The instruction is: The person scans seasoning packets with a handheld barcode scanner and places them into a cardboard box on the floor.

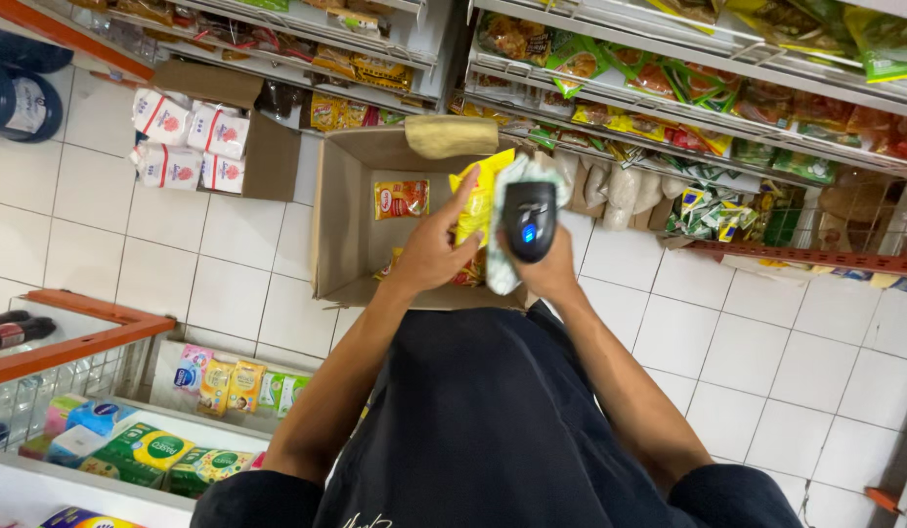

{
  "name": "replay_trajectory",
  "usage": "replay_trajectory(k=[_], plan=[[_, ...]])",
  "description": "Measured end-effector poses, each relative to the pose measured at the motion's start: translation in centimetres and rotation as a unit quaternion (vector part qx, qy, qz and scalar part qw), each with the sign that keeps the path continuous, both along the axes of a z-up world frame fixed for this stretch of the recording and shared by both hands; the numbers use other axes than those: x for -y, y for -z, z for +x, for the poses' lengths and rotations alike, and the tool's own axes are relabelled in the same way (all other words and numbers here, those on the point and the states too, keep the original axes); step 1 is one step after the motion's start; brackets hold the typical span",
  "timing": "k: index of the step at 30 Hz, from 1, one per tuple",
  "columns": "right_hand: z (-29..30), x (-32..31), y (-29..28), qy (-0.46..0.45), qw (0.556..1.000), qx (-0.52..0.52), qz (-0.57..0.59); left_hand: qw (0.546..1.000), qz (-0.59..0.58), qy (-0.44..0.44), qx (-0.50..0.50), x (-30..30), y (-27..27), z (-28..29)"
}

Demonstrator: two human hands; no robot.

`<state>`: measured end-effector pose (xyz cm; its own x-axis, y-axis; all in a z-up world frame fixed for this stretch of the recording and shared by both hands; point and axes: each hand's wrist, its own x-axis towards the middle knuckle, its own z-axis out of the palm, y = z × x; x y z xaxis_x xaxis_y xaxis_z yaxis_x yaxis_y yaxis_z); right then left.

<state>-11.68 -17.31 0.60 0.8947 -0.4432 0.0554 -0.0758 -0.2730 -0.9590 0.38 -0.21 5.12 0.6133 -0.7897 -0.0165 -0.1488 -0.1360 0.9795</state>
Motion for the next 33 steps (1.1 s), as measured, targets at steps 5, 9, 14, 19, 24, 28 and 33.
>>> replay_trajectory(k=[5, 9, 14, 19, 24, 28, 33], plan=[[-0.3, 3.2, 1.1, 0.128, 0.967, 0.019, 0.221, 0.959, -0.208, 0.0, -0.194, -0.6, 1.8, 0.2], [-1.3, 2.4, 1.3, 0.101, 0.882, 0.077, 0.454, 0.932, -0.205, -0.031, -0.297, 1.9, 4.1, -1.1], [-1.2, -0.8, 1.3, 0.007, 0.944, 0.019, 0.329, 0.962, -0.208, -0.038, -0.174, 3.9, 7.1, -2.0], [-1.2, -1.6, 1.3, -0.04, 0.968, -0.043, 0.245, 0.823, -0.264, -0.091, -0.494, 2.9, 9.7, -2.7], [-0.4, -3.2, 1.3, 0.101, 0.985, -0.085, 0.11, 0.72, -0.323, -0.174, -0.589, 2.7, 11.2, -3.7], [-0.3, -2.7, 1.3, 0.093, 0.982, -0.047, 0.157, 0.748, -0.318, -0.165, -0.559, 2.8, 11.0, -3.3], [-0.7, -1.0, 1.9, 0.108, 0.964, -0.086, 0.227, 0.817, -0.26, -0.219, -0.466, 3.2, 11.0, -2.7]])
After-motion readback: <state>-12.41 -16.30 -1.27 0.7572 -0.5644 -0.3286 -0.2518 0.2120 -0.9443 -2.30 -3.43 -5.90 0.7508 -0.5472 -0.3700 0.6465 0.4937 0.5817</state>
